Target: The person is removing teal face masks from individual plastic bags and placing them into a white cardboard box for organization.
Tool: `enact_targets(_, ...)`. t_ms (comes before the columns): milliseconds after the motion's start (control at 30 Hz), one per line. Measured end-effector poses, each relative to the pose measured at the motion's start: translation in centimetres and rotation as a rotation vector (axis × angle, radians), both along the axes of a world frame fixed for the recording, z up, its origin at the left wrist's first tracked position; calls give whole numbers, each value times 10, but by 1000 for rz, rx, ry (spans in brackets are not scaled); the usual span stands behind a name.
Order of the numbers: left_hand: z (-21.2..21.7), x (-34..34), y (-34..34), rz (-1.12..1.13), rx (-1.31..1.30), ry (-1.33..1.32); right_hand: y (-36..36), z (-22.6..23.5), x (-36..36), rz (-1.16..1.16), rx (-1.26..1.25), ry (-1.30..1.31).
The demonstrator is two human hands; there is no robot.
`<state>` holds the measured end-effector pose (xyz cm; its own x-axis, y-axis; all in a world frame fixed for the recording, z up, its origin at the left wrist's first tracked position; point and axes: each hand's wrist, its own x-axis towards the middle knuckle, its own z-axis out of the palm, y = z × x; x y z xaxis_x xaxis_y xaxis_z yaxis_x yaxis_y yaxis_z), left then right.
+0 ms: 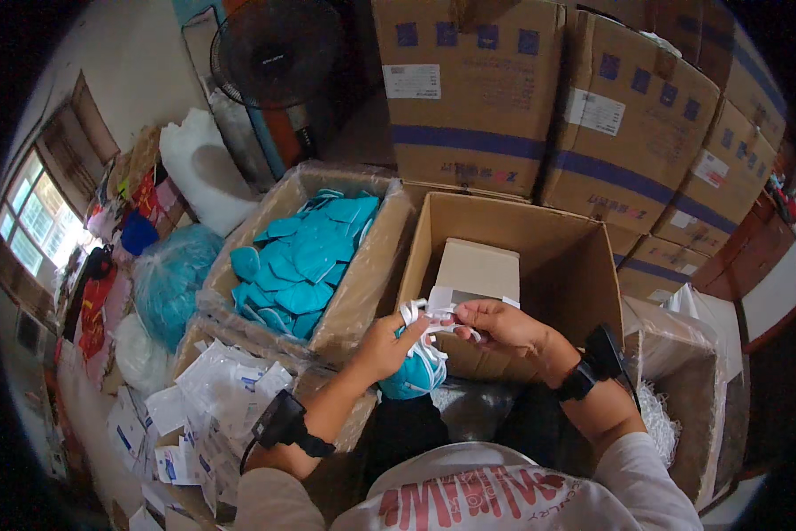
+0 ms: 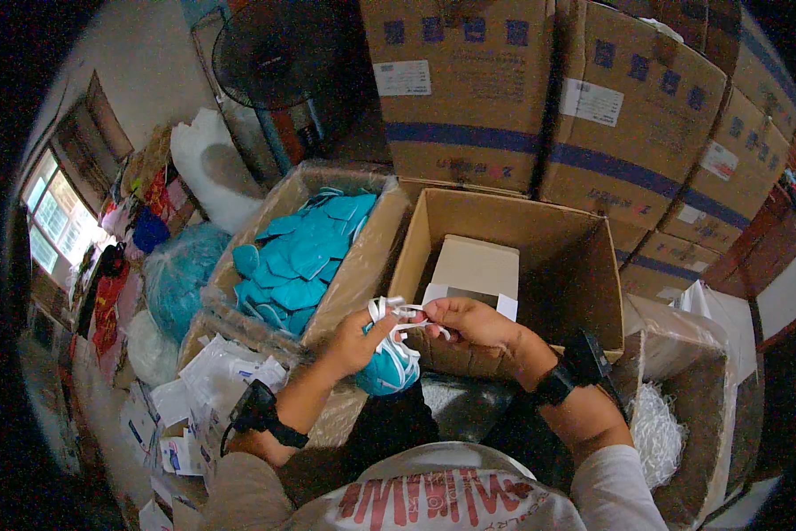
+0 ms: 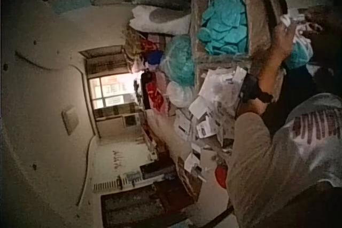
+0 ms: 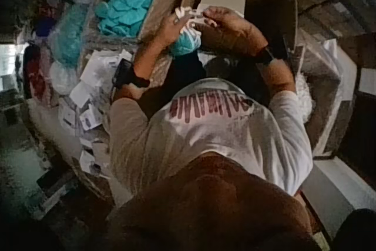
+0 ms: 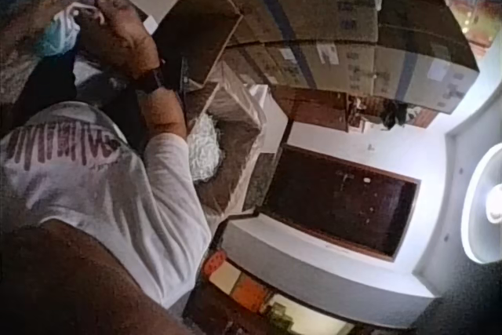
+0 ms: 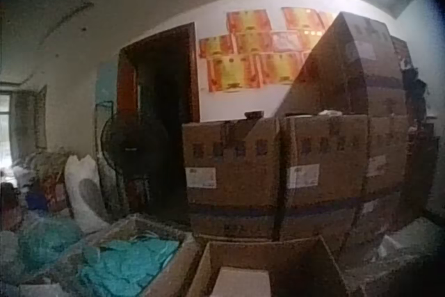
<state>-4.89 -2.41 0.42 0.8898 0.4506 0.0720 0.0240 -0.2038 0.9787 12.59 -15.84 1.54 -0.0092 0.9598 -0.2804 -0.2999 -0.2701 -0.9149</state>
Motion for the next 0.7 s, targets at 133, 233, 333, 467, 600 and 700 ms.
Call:
enact_targets(133, 2, -3, -9, 90, 370, -28, 5, -10, 0, -41, -118, 33)
enact_targets(233, 4, -1, -8, 59, 701, -64, 11, -17, -2, -87, -174, 28)
enact_targets(333, 7, 3, -12, 53, 782, -83, 13, -19, -2, -71, -159, -29)
enact_targets(467, 6, 5, -13, 56, 869, -15, 10, -23, -9, 44, 68, -203)
enact_targets(600, 9, 4, -14, 32, 863, 106, 4, -8, -16, 70, 94, -311)
enact_targets(700, 23, 1, -13, 192, 599, 290, 0, -1, -10, 108, 66, -765)
